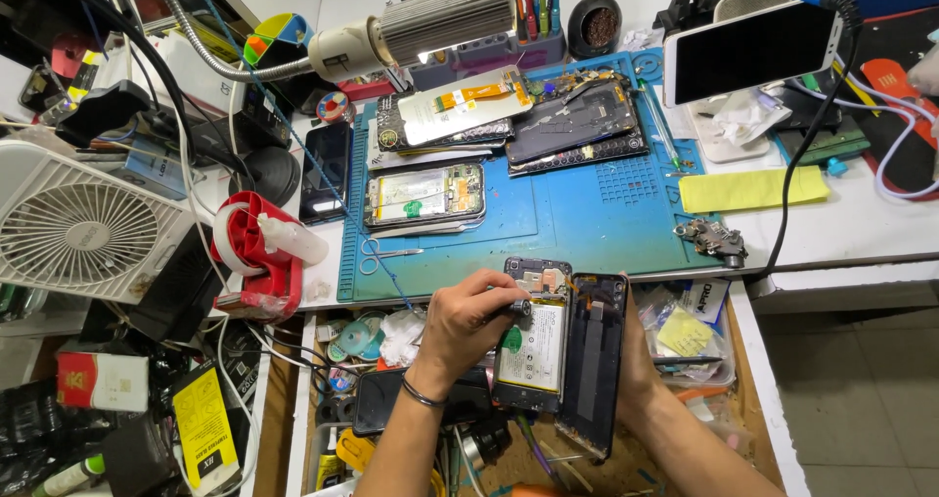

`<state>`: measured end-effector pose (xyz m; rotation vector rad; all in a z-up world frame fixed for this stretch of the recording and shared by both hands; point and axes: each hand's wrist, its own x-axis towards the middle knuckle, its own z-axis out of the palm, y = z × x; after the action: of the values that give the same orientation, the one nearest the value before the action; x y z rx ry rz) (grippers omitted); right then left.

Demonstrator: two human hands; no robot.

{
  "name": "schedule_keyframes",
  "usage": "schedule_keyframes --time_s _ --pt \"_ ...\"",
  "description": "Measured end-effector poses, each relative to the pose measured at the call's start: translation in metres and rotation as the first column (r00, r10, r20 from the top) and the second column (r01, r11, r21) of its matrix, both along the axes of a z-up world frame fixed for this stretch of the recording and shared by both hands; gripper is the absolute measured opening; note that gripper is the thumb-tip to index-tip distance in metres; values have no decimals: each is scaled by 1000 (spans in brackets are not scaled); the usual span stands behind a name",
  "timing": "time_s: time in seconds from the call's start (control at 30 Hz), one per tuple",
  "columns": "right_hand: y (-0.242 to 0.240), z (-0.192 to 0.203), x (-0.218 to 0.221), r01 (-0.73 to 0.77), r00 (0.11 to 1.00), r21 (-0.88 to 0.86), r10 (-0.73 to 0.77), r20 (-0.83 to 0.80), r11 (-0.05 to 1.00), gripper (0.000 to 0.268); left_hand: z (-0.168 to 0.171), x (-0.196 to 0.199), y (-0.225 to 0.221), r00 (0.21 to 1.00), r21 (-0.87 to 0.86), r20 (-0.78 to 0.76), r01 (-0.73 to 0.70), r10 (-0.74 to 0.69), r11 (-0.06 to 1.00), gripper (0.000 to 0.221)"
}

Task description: The person is repairing a smartphone by inspecting and reassembling internal components like the battery and motherboard.

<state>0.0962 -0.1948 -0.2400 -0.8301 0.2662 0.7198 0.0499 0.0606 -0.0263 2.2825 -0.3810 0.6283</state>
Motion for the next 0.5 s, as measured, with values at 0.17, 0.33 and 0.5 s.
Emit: schedule_keyframes --time_s 0.17,0.33,0.5 --pt "4 0 4 -10 1000 -8 10 2 1000 86 8 -5 5 1000 166 14 -21 19 986 22" --pt "8 0 7 -21 1000 -16 21 -2 1000 87 9 -7 10 1000 298 -2 -26 28 954 29" --pt "10 0 9 -23 1000 -22 23 -5 999 88 21 -8 7 999 350 -46 3 14 937 30"
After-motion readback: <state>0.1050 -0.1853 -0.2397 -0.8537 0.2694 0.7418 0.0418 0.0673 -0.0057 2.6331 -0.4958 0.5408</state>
